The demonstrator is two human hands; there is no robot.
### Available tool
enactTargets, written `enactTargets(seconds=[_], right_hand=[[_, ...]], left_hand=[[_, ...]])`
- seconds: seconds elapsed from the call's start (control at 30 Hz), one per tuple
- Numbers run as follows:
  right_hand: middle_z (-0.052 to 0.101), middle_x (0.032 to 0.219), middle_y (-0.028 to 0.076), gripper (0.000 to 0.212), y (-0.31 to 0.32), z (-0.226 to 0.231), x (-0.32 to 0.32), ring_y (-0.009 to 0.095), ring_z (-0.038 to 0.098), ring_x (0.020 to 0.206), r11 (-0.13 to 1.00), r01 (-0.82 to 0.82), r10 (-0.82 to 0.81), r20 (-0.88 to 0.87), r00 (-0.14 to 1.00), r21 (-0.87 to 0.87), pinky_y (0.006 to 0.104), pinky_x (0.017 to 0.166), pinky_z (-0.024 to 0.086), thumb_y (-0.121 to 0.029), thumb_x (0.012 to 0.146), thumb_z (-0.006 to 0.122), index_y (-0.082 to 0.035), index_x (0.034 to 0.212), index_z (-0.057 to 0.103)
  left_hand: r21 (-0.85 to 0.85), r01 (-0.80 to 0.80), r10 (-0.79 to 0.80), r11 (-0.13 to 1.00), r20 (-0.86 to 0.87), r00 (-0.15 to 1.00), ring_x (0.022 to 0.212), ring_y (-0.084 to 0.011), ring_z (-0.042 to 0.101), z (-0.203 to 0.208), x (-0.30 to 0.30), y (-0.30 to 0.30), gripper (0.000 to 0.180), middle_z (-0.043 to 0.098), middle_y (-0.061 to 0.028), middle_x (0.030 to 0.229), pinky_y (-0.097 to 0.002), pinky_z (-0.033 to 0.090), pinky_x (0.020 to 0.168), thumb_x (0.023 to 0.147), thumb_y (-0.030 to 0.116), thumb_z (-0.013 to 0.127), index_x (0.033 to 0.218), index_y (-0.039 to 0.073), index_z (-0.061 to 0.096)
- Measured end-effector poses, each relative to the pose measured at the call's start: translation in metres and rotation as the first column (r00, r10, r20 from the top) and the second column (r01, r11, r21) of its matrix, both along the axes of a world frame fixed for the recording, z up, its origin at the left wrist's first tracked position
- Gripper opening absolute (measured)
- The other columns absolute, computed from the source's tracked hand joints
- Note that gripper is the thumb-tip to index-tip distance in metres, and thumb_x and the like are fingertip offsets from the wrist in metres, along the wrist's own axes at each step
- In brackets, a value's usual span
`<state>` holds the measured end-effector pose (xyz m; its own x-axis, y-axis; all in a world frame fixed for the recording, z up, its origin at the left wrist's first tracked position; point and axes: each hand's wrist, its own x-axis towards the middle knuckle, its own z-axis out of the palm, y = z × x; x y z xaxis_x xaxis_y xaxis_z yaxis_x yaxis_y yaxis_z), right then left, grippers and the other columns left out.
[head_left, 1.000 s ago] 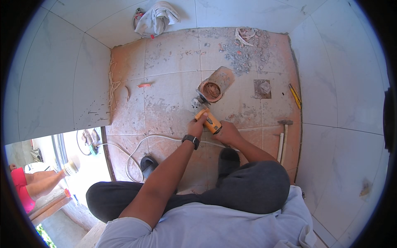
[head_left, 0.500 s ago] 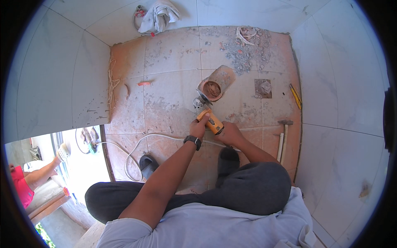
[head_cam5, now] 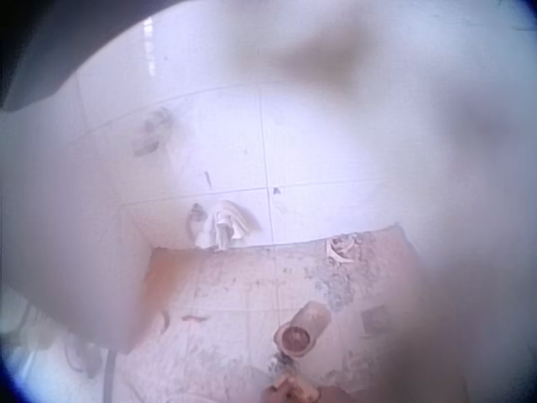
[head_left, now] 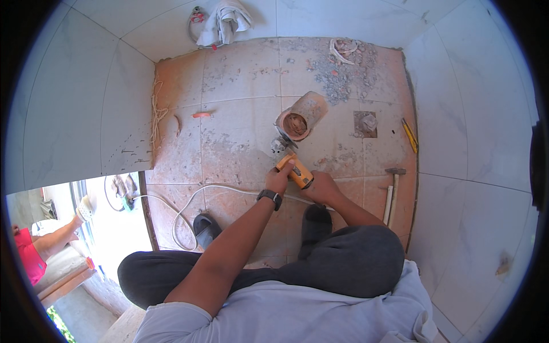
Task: The person uses an angle grinder to cut a terracotta pipe embedded in the tiled floor. After cutting, they use a hammer and chisel to break away the surrounding tile and remove debris from the opening.
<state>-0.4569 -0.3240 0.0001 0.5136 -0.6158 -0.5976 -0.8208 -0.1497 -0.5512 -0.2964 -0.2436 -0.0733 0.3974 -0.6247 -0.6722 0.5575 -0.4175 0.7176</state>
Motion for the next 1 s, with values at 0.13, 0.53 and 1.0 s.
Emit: enactTargets(seconds=[0.13,0.53,1.0], right_hand=[[0.074,0.096,0.024,0.054,0.0,-0.007,0.001,0.042,0.072,0.094,1.0,-0.009,0.008,-0.014,1.0,-0.022,0.0465,0.084,0.058,-0.038,0.065,0.084,0.0,0.101,0.071],[0.074,0.097,0.024,0.054,0.001,0.005,-0.007,0.041,0.073,0.094,1.0,-0.011,0.011,-0.03,0.999,0.006,0.0458,0.084,0.057,-0.038,0.065,0.083,0.0,0.101,0.071],[0.074,0.097,0.024,0.052,-0.002,-0.003,-0.005,0.041,0.073,0.095,1.0,-0.012,0.012,-0.002,1.0,-0.012,0.0462,0.084,0.058,-0.036,0.066,0.082,0.001,0.102,0.071]], left_hand=[[0.025,0.0,0.0,1.0,-0.005,1.0,0.108,-0.0205,0.066,-0.003,0.002,-0.001,0.061,0.069,-0.0122,0.119,-0.0349,0.051,0.098,0.093,0.038,0.079,0.129,-0.009,0.063],[0.03,0.017,-0.017,0.999,0.004,1.0,0.11,-0.0207,0.066,0.006,-0.007,0.002,0.063,0.068,-0.0121,0.122,-0.0351,0.051,0.099,0.092,0.038,0.08,0.131,-0.008,0.062],[0.0,-0.018,0.018,1.0,-0.07,0.997,0.11,-0.0209,0.065,0.002,-0.004,-0.003,0.062,0.068,-0.0113,0.122,-0.0359,0.051,0.099,0.091,0.036,0.081,0.132,-0.006,0.061]])
